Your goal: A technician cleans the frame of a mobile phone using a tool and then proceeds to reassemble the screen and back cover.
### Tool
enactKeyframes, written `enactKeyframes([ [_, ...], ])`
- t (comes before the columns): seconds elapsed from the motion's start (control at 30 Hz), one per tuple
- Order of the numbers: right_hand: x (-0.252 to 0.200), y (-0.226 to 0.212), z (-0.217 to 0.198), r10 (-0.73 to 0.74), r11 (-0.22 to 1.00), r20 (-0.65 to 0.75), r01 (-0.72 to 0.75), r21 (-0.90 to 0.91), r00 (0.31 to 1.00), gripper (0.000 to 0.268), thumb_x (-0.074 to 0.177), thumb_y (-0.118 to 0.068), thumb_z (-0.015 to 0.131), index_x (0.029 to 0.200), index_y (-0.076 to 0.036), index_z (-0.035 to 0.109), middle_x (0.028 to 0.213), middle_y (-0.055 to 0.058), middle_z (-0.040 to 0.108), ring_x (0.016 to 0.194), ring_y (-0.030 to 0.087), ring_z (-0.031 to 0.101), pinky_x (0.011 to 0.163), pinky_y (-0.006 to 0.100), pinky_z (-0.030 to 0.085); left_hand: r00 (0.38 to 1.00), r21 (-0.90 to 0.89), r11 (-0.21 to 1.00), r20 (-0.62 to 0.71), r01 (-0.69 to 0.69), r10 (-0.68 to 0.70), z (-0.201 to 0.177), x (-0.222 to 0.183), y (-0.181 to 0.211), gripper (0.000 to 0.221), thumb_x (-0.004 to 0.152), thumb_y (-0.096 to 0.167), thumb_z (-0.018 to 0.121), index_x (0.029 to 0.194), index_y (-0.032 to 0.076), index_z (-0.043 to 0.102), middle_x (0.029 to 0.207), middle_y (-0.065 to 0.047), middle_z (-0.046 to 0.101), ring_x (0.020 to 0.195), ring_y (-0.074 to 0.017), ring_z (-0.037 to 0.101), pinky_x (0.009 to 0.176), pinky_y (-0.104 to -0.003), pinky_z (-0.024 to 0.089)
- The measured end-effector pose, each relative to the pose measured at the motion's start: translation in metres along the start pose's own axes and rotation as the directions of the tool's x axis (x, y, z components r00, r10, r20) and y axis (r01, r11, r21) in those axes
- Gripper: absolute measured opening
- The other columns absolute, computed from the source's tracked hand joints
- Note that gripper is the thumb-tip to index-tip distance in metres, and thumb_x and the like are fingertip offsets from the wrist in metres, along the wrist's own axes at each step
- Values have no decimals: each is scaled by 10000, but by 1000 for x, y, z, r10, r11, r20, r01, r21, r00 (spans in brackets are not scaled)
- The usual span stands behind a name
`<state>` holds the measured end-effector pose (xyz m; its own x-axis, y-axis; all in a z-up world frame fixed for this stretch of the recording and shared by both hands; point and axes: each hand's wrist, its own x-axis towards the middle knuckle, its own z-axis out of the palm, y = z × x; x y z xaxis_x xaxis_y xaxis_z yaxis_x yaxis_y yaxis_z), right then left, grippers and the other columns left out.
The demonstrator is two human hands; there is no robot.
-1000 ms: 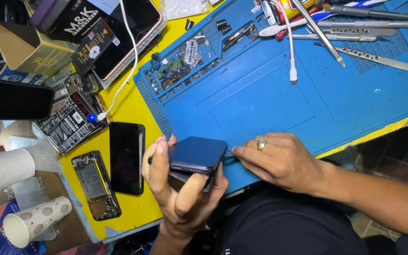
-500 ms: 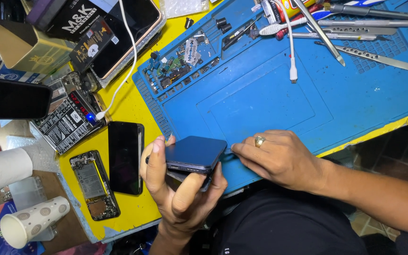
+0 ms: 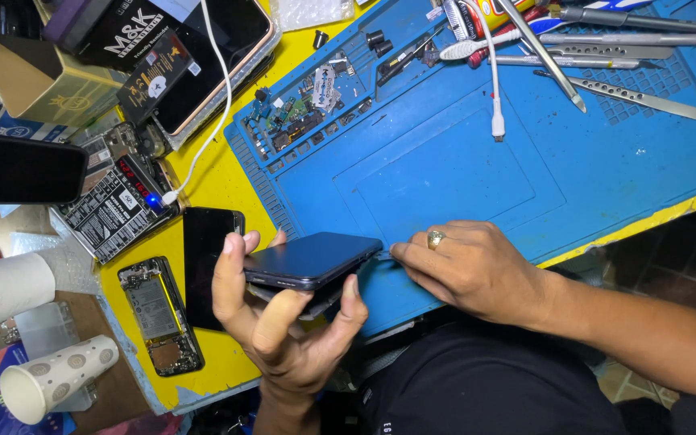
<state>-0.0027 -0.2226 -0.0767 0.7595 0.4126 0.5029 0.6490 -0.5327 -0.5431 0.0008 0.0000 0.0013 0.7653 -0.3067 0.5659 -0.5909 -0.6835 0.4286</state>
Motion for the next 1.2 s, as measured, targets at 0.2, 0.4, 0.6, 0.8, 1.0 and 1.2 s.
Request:
enactKeyframes([
  [0.2,2,-1,-3,10,999,-14,-9,42,1000,87,1018,-103,646,1076,-43,669,804,33,612,594,223,559,556,362,500,998,-35,998,-3,55,-55,-2,3,-1,495,939,195,804,1175,180,369,1554,-276,276,1378,-459,484,1084,-545,678],
  [0.4,9,-3,-9,-24,988,-62,33,148,998,109,1004,-67,648,1060,23,670,866,94,695,671,221,643,629,351,532,997,-38,997,-5,74,-74,-3,3,0,498,941,194,799,1175,189,358,1556,-274,271,1376,-442,481,1067,-532,683],
  [0.6,5,0,-2,-42,997,-44,44,56,998,124,1026,-110,632,1084,-9,673,843,57,658,643,212,602,595,352,500,997,-41,996,-18,79,-80,-2,2,0,489,946,210,794,1172,194,361,1559,-270,274,1374,-446,481,1061,-528,686],
  [0.8,6,-1,-1,-24,998,-50,26,50,998,88,1014,-82,652,1060,-11,679,816,45,649,623,198,593,590,344,513,997,-47,996,-9,74,-74,-2,2,-1,494,944,194,797,1179,191,362,1561,-275,269,1384,-447,472,1078,-532,681],
  [1.0,3,-1,0,-2,998,-10,2,56,1000,84,1014,-79,642,1063,-17,668,807,48,635,608,221,580,590,359,510,997,-48,996,-7,76,-76,-3,3,-1,496,945,188,797,1188,195,364,1566,-270,265,1383,-441,472,1075,-526,682],
  [1.2,8,-2,-2,-13,996,-27,15,84,1000,76,1009,-65,655,1056,-7,670,796,50,635,620,209,601,605,347,526,998,-41,997,1,66,-66,-4,3,-2,499,949,190,799,1192,197,364,1565,-263,271,1362,-438,483,1073,-532,684],
])
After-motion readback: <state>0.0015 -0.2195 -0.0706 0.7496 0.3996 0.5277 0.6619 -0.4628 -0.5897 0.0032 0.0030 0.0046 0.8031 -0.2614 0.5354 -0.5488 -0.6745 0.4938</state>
